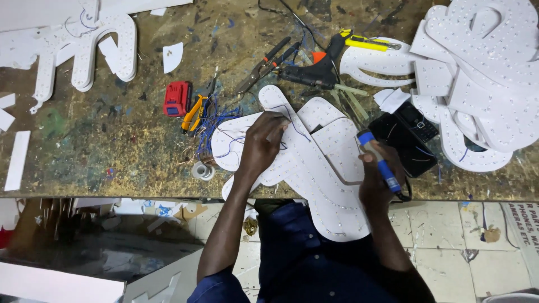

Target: Soldering electrical wires to LED strips mounted on a white foam board sign component.

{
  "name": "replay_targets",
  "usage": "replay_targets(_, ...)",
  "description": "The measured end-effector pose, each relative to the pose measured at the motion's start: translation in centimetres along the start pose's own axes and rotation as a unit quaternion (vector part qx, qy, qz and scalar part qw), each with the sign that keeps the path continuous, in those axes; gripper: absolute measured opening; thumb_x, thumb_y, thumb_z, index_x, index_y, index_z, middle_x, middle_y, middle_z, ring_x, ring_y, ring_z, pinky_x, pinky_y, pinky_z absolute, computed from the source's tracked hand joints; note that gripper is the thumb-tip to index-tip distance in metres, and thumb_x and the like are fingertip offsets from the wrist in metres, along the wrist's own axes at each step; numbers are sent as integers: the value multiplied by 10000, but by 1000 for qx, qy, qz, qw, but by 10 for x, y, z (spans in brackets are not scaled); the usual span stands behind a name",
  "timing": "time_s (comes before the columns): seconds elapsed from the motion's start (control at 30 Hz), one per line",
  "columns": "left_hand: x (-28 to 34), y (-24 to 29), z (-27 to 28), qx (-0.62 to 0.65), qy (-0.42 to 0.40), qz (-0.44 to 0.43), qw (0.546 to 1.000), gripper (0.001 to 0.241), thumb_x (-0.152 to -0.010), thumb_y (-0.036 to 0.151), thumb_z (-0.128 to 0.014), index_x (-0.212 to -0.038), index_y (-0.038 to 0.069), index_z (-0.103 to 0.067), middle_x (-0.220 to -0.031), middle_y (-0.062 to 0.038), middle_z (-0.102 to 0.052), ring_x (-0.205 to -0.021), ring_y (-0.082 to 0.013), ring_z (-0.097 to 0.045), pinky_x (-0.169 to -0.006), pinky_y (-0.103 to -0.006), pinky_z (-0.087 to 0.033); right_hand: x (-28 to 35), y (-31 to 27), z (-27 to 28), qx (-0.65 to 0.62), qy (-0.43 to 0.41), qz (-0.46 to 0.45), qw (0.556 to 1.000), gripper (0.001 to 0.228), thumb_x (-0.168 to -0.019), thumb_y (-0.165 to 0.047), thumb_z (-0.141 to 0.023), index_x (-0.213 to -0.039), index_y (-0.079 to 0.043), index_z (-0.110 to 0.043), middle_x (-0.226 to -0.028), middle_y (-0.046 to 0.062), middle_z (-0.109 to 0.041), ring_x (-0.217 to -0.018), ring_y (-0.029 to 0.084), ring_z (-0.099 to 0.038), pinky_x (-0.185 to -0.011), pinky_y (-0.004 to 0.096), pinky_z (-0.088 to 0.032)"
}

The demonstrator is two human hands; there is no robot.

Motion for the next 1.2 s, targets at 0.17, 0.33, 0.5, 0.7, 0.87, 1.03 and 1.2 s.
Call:
replay_targets(0.17,5,5,-30,-39,-121,-29,991,198,-1014,-136,-729,-1147,-17,-817,-1103,-177,-752,-1056,-381,-786,-885,-482,-663,21,12,-9,-62,17,-104,993,387,-1176,-346,-668,-1342,3,-649,-1153,198,-744,-953,299,-791,-771,372,-660)
replay_targets(0.33,2,5,-54,-76,-206,-59,974,244,-968,-161,-728,-1149,-34,-830,-1116,-189,-749,-1079,-396,-760,-920,-495,-635,46,29,-2,-80,36,-169,982,459,-1193,-393,-611,-1369,30,-623,-1177,173,-714,-1039,295,-785,-793,360,-655)
replay_targets(0.5,-5,-1,-68,-134,-253,-70,955,232,-991,-50,-744,-1166,63,-846,-1153,-127,-696,-1083,-345,-684,-969,-490,-568,58,35,0,-88,34,-206,974,422,-1196,-374,-597,-1374,9,-617,-1097,145,-730,-951,247,-780,-801,312,-633)
replay_targets(0.7,-3,-18,-81,-153,-258,-84,950,235,-1001,2,-769,-1196,110,-841,-1180,-115,-663,-1082,-344,-633,-986,-495,-528,70,36,7,-39,45,-166,984,471,-1201,-459,-575,-1364,-21,-637,-1054,175,-748,-915,266,-802,-793,345,-645)
replay_targets(0.87,0,-32,-86,-148,-246,-82,954,225,-977,25,-784,-1159,148,-831,-1166,-71,-644,-1068,-317,-617,-984,-472,-526,79,46,13,-28,54,-149,987,488,-1179,-474,-598,-1300,-3,-637,-993,173,-753,-852,247,-794,-748,331,-635)
replay_targets(1.03,2,-41,-88,-144,-223,-89,960,185,-961,25,-784,-1086,156,-820,-1113,-34,-622,-1012,-276,-609,-932,-442,-518,90,49,24,27,48,-99,994,517,-1152,-503,-617,-1270,-2,-669,-1027,155,-729,-879,266,-796,-757,360,-648)
replay_targets(1.2,5,-49,-91,-137,-217,-94,962,201,-941,3,-786,-1046,165,-845,-1060,-25,-625,-951,-266,-611,-892,-423,-523,92,32,29,84,15,-86,993,479,-1023,-477,-748,-1126,-10,-751,-939,139,-773,-835,285,-792,-703,335,-606)
Point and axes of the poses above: each hand's wrist, its own x-axis away from the middle knuckle, its own z-axis out of the back of the hand, y = z × x, the point moved 9 cm from there along -x, towards the middle knuckle
